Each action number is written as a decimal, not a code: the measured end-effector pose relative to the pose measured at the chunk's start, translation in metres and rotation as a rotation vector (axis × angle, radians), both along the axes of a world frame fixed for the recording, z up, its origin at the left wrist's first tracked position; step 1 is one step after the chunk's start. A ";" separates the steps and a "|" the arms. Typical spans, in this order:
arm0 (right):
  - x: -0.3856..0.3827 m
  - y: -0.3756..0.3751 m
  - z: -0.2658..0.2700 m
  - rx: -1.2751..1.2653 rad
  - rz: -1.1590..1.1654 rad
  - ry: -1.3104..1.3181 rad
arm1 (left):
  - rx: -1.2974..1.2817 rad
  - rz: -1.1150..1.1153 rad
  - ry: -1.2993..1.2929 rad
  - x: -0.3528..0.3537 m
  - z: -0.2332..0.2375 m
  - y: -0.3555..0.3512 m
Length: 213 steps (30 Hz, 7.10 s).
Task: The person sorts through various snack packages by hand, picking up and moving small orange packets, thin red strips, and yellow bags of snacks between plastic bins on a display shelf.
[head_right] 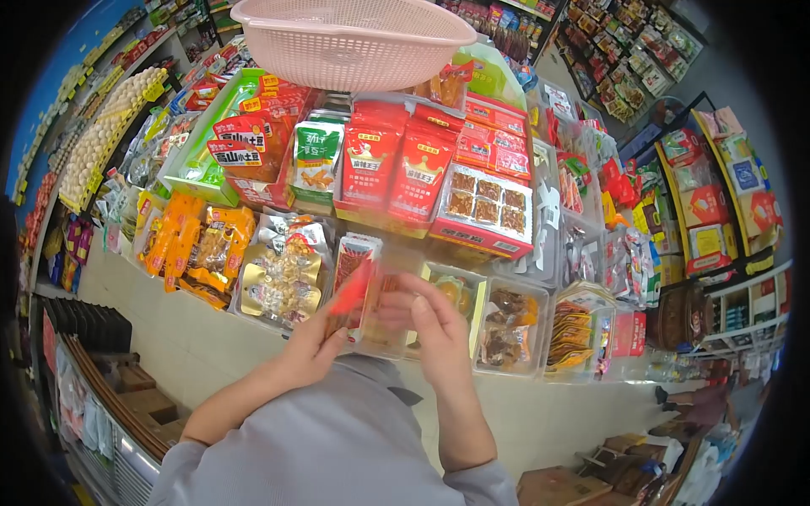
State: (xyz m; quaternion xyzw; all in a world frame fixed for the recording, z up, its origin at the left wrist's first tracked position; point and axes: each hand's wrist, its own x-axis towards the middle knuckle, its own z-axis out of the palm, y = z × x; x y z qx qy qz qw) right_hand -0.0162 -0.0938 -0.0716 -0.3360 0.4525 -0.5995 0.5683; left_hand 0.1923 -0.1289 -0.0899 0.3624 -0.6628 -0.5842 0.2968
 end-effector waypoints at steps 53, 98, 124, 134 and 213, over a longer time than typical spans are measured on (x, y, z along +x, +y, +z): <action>0.003 0.000 -0.029 -0.233 -0.310 0.314 | -0.887 0.116 -0.793 0.079 0.009 -0.021; 0.094 0.012 -0.066 -0.282 -0.058 0.763 | 0.180 0.264 0.381 0.026 -0.021 -0.003; 0.069 0.025 -0.038 -0.198 0.123 0.842 | 0.150 0.434 0.381 0.023 -0.020 0.002; 0.086 0.036 -0.033 -0.269 -0.007 0.985 | 0.206 0.343 0.436 0.029 -0.020 -0.003; -0.018 -0.091 -0.098 -0.544 -0.010 1.845 | -0.551 -0.841 -0.838 -0.066 -0.067 -0.037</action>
